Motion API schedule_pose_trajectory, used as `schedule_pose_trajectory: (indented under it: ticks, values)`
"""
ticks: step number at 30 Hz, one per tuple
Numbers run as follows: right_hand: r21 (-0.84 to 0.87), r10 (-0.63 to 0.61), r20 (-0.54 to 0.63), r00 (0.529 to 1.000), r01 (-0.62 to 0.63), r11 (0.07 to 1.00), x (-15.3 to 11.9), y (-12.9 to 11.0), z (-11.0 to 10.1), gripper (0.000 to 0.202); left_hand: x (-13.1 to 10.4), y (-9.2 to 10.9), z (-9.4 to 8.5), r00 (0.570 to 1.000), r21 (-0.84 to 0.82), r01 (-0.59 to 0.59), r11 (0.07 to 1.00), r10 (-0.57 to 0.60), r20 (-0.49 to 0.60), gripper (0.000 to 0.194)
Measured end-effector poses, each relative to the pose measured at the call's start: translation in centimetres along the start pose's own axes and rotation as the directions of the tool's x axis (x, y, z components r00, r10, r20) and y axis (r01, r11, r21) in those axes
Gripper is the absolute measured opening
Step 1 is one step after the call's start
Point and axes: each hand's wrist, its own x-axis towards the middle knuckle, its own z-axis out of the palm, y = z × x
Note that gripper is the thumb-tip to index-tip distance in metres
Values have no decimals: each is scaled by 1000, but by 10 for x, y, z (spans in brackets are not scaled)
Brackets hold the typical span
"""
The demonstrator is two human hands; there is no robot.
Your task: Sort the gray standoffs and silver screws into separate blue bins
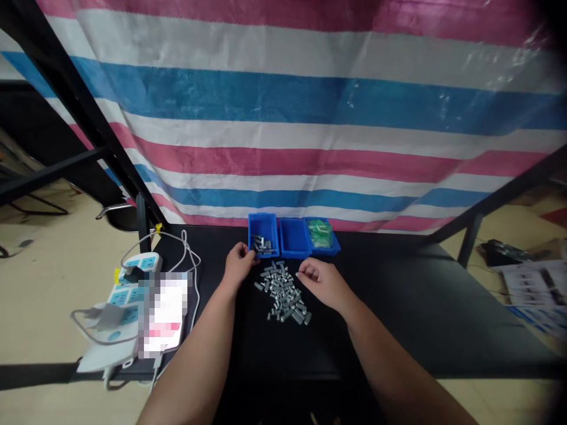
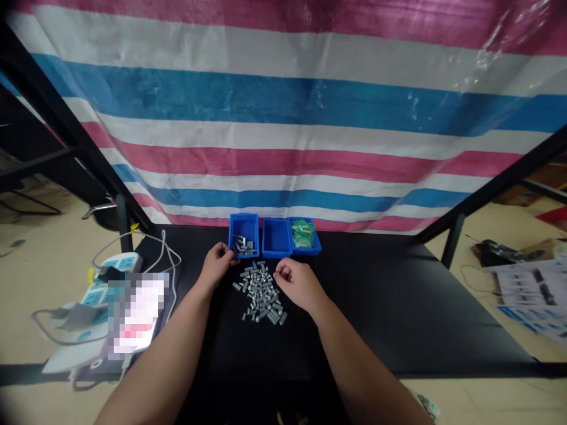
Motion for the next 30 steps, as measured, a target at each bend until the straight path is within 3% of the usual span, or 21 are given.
schedule_pose_trajectory:
  ticks: [4,6,10,20,23,27,30]
  values:
    - [-107,9,234,972,16,994,-35,1,-8,6,3,-5,0,1000,-40,13,999,-13,-3,23]
    - [-139,25,270,962,13,990,-48,0,-9,13,4,-7,0,1000,-65,20,998,-21,-10,25]
    - [-160,21,236,971,17,987,-60,0,-3,23,4,-7,0,1000,-62,8,998,-9,-9,25]
    - [-96,59,105,993,-49,994,-63,19,12,19,2,-4,1,1000,-54,16,998,-16,-9,26]
    - [-88,75,107,991,-65,994,-62,29,7,20,2,-4,1,1000,-53,19,998,-19,-7,26]
    - [-89,62,146,987,-49,995,-56,39,-7,5,3,-7,1,1000,-67,27,997,-27,-2,26]
    - [64,33,163,986,-44,997,-43,36,-16,6,4,-8,0,1000,-70,19,997,-19,9,25]
